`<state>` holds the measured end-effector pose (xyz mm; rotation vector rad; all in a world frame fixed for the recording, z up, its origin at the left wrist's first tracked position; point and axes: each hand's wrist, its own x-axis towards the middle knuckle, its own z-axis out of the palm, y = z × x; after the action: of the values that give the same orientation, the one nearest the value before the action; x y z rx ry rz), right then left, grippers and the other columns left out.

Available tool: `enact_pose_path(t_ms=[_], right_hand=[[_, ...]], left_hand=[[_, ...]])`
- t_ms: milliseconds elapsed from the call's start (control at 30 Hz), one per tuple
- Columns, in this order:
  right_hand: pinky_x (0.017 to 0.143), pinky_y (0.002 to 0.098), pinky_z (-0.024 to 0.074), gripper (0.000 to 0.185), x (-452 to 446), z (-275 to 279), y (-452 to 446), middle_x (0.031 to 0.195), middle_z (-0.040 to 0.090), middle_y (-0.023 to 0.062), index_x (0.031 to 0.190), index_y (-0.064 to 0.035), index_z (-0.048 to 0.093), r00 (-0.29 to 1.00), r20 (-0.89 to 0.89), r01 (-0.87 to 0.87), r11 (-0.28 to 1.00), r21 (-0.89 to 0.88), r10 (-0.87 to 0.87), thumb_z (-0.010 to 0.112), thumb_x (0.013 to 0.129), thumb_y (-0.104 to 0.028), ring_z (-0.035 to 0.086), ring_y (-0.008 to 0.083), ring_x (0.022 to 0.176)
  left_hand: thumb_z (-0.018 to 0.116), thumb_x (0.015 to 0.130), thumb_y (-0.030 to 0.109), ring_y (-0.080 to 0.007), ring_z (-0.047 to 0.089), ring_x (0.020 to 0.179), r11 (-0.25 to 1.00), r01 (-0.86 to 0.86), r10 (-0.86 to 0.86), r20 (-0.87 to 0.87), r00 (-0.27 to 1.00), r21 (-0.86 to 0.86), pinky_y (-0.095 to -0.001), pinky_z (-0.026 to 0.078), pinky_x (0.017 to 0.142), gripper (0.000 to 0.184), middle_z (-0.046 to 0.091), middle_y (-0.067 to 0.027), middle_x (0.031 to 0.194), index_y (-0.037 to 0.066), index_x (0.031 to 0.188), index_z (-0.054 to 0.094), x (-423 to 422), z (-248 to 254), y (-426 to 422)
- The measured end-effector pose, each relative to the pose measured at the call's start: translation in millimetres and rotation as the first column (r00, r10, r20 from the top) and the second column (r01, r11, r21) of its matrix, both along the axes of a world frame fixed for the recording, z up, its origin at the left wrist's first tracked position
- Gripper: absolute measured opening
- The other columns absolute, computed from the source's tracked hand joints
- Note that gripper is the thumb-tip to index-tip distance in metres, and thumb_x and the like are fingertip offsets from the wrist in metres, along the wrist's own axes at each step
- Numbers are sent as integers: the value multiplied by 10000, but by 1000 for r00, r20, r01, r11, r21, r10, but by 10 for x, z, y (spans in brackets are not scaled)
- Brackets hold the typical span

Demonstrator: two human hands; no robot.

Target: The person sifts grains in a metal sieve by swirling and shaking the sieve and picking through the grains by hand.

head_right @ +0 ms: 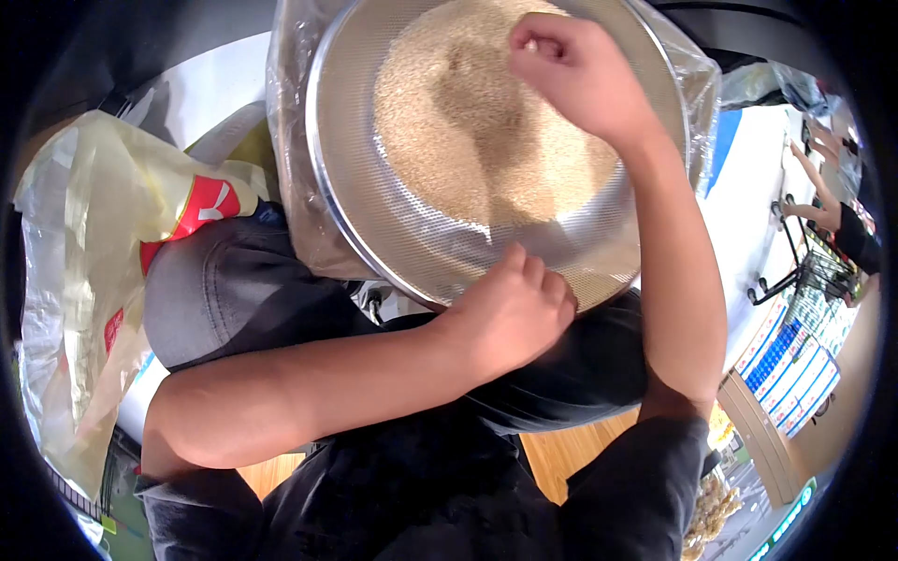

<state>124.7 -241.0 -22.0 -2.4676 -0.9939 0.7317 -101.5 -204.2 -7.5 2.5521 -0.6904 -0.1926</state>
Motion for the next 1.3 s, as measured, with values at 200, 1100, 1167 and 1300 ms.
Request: enact_pose_path(t_ms=[200,1100,1167,1300], right_hand=[[514,241,293,177,412,522,-1076,650,456,-111,915,-80,679,737,-414,633,759,149,-534,613,967,-236,364,24,553],[914,313,590,286,180,11,-410,1128,655,116,1236,35,596,609,-685,665,728,166,-400,481,1083,-177,677,182,972],[936,329,591,295,180,-74,-274,1143,648,136,1248,54,569,573,-713,718,668,199,-404,455,1087,-164,682,206,996],[1063,396,553,336,228,-232,-34,1228,603,209,1307,109,462,457,-791,853,452,260,-407,382,1096,-141,655,294,1127]], left_hand=[[616,862,173,-222,660,827,999,33,-33,39,999,1,-402,484,838,169,670,-50,849,70,985,671,48,29,16],[736,855,442,-227,672,872,995,92,-90,-58,994,42,-380,474,800,417,688,-62,914,74,1038,667,64,16,64],[706,866,341,-224,672,845,997,72,-72,-16,997,4,-382,475,782,291,687,-62,886,81,995,673,59,25,76],[646,878,232,-220,674,826,996,73,-75,36,997,50,-380,473,773,190,689,-58,868,83,990,680,46,27,83]])
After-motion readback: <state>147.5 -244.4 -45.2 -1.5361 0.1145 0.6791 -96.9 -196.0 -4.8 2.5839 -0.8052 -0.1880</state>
